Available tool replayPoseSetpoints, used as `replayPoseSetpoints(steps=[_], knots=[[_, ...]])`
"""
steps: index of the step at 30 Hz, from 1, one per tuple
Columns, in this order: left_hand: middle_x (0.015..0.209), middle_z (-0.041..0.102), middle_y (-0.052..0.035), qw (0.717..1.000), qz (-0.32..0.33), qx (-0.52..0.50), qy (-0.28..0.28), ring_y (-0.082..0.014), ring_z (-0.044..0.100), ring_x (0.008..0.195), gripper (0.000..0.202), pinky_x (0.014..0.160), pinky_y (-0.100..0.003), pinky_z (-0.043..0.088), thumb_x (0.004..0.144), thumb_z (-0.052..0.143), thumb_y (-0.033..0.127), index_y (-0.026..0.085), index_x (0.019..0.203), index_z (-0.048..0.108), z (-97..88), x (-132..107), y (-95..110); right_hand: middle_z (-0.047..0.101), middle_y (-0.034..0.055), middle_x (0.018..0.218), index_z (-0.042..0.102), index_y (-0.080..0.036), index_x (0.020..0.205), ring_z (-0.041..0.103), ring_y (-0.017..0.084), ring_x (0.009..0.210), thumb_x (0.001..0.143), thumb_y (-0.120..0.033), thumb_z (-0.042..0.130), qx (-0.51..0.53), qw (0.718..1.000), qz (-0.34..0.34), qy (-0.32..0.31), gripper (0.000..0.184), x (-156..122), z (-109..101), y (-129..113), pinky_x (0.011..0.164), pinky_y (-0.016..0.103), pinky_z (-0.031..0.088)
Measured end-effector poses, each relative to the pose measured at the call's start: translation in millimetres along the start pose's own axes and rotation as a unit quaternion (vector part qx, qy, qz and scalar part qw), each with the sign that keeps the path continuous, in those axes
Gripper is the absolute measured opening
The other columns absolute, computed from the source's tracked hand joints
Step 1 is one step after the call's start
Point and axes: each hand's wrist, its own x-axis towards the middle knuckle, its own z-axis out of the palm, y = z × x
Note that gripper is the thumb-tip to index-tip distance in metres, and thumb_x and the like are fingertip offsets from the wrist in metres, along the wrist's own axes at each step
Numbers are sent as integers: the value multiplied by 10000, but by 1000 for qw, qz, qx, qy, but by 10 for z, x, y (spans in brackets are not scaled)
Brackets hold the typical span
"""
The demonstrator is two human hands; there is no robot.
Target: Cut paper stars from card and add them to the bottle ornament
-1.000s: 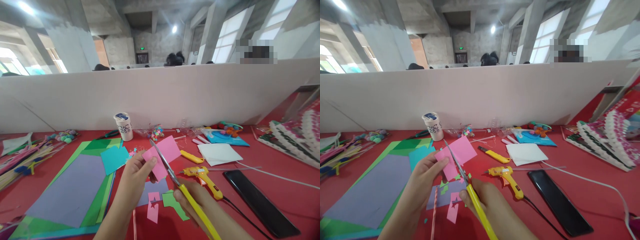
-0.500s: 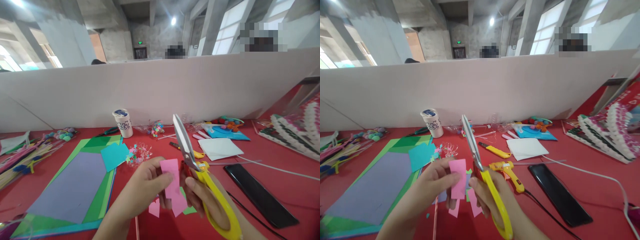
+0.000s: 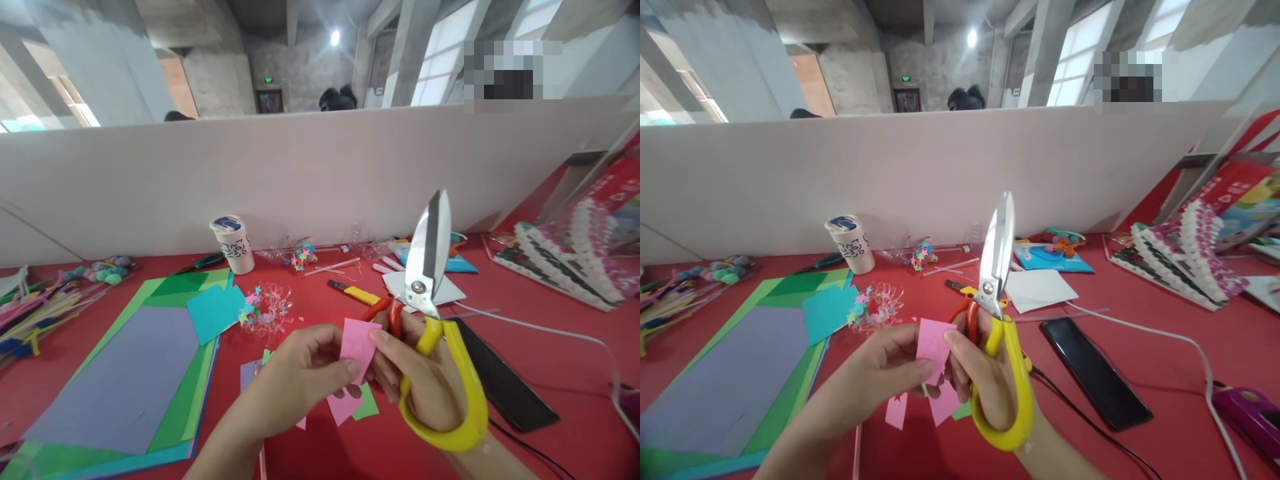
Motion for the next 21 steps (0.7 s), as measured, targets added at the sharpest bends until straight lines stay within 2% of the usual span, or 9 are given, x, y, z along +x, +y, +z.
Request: replayPoseSetpoints(steps=[3,7,11,16,21], knots=[[631,636,-6,999,-12,-45,27,-122,610,526,119,508,-229,449,812,569,287,182,757,578,1,13,-11,419,-104,396,460,-221,645,394,77,350,871,-356,611,-14,1000,-7,-14,304,0,-37,25,386,210,362],[480,525,63,992,-19,-70,108,-55,440,367,194,398,-179,358,772,620,303,189,653,519,-30,29,-47,425,-84,380,435,-225,592,420,94,379,892,-365,593,-64,997,13,-30,366,13,-73,85,424,237,379],[464,487,73,986,-4,-78,147,-40,400,370,221,391,-166,312,757,616,287,186,613,481,10,91,-120,421,-90,375,414,-229,583,410,92,358,869,-392,615,-55,998,20,-15,385,37,-79,122,414,244,368],[558,590,33,982,21,-127,138,-80,524,420,162,432,-203,406,775,588,314,183,711,516,91,171,-201,429,-84,371,407,-231,585,422,101,353,850,-417,636,-64,997,31,0,396,65,-112,175,423,254,370],[502,563,46,980,31,-87,178,-64,479,389,168,424,-194,372,766,607,295,180,674,526,21,151,-145,385,-84,395,388,-232,570,375,94,345,872,-493,574,-98,994,37,-12,440,85,-129,193,414,259,342]])
